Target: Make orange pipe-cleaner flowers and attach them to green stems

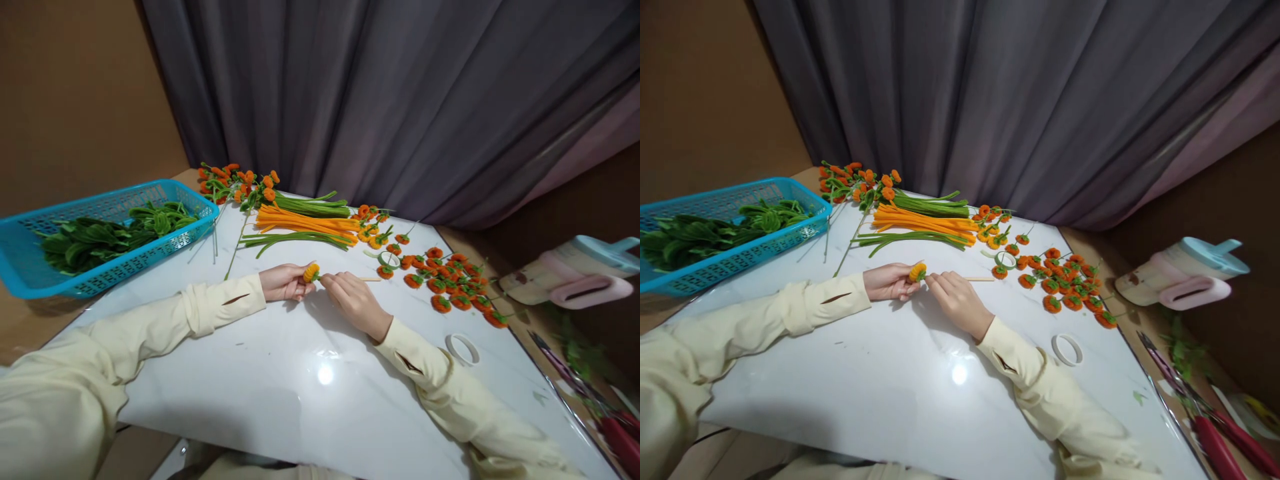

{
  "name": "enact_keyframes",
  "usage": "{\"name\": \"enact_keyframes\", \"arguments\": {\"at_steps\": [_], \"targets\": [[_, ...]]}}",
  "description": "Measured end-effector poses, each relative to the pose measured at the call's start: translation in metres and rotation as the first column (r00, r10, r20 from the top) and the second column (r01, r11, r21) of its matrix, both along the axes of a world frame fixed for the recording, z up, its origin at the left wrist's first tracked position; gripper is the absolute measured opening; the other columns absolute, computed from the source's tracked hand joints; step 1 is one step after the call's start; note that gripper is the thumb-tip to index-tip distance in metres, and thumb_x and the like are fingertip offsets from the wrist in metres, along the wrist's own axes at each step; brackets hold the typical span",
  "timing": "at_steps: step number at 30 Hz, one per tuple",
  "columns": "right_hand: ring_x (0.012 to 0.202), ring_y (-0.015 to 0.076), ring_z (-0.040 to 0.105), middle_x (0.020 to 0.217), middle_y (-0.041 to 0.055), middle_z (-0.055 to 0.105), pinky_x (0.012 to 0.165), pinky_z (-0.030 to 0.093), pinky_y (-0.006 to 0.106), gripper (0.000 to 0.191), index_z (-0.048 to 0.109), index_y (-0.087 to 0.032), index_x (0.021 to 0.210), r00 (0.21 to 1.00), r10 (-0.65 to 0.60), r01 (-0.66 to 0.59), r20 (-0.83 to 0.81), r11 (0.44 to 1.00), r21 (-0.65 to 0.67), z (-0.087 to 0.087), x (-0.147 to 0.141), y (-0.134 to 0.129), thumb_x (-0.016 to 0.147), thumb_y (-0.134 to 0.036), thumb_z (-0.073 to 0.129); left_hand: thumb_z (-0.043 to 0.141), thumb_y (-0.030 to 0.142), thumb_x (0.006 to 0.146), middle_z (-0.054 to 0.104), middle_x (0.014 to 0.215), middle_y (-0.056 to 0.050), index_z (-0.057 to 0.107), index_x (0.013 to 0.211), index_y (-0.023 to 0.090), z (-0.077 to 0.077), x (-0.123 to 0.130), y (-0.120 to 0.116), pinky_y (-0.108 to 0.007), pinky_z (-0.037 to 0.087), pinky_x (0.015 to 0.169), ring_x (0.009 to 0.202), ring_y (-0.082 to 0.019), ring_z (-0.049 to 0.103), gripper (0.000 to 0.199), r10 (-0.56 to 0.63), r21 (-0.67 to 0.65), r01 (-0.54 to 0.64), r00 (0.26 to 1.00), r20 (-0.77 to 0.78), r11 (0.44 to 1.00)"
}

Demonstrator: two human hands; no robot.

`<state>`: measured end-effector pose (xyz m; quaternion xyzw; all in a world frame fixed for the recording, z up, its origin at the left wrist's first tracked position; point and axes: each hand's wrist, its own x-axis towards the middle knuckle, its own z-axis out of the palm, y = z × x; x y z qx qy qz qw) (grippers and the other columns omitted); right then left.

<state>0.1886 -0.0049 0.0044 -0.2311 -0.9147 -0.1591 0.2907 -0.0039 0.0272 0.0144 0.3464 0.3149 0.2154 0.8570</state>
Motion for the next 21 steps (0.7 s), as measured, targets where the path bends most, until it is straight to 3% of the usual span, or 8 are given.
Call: {"name": "enact_keyframes", "arguments": {"at_steps": [8,15,18,21], "targets": [[0.072,0.019,0.047,0.088,0.0113,0.064,0.061,0.037,0.031,0.022,0.051,-0.007,0.11,0.999,-0.001,-0.004,0.046,0.993,0.12,0.0027,0.0018,0.0005,0.088,-0.006,0.045,0.024,0.028,0.097,0.052,0.05,-0.003,0.051,0.072,0.011,-0.007,-0.0016,0.0027,-0.018,0.042,0.042,0.037,-0.007,0.042,0.04,-0.057,0.039,0.055,0.997,0.048,0.998],[0.068,0.0181,0.046,0.079,0.0098,0.063,0.058,0.035,0.03,0.02,0.054,-0.005,0.106,0.996,-0.019,0.003,0.084,0.983,0.183,0.0048,0.0009,0.0001,0.088,-0.006,0.045,0.022,0.026,0.097,0.053,0.049,-0.003,0.05,0.072,0.011,-0.0074,-0.0006,0.0027,-0.019,0.041,0.042,0.036,-0.008,0.043,0.041,-0.034,0.053,0.034,0.999,0.0,0.998],[0.066,0.017,0.045,0.076,0.0088,0.062,0.059,0.036,0.029,0.019,0.056,-0.006,0.104,0.999,-0.009,0.006,0.032,0.995,0.098,0.0008,0.0009,0.0012,0.089,-0.007,0.044,0.023,0.026,0.097,0.053,0.05,-0.003,0.051,0.071,0.011,-0.0073,-0.0005,0.0028,-0.019,0.041,0.042,0.036,-0.008,0.043,0.04,-0.025,0.057,0.025,1.0,-0.012,0.998],[0.065,0.0154,0.046,0.074,0.0071,0.061,0.059,0.039,0.027,0.018,0.057,-0.009,0.099,0.998,-0.002,-0.003,-0.066,0.997,-0.071,-0.0023,0.0003,0.0019,0.089,-0.008,0.043,0.027,0.027,0.097,0.055,0.054,-0.004,0.052,0.073,0.011,-0.0085,-0.0013,0.0032,-0.019,0.043,0.044,0.041,-0.009,0.047,0.038,-0.02,0.042,0.019,0.999,0.026,0.999]]}}
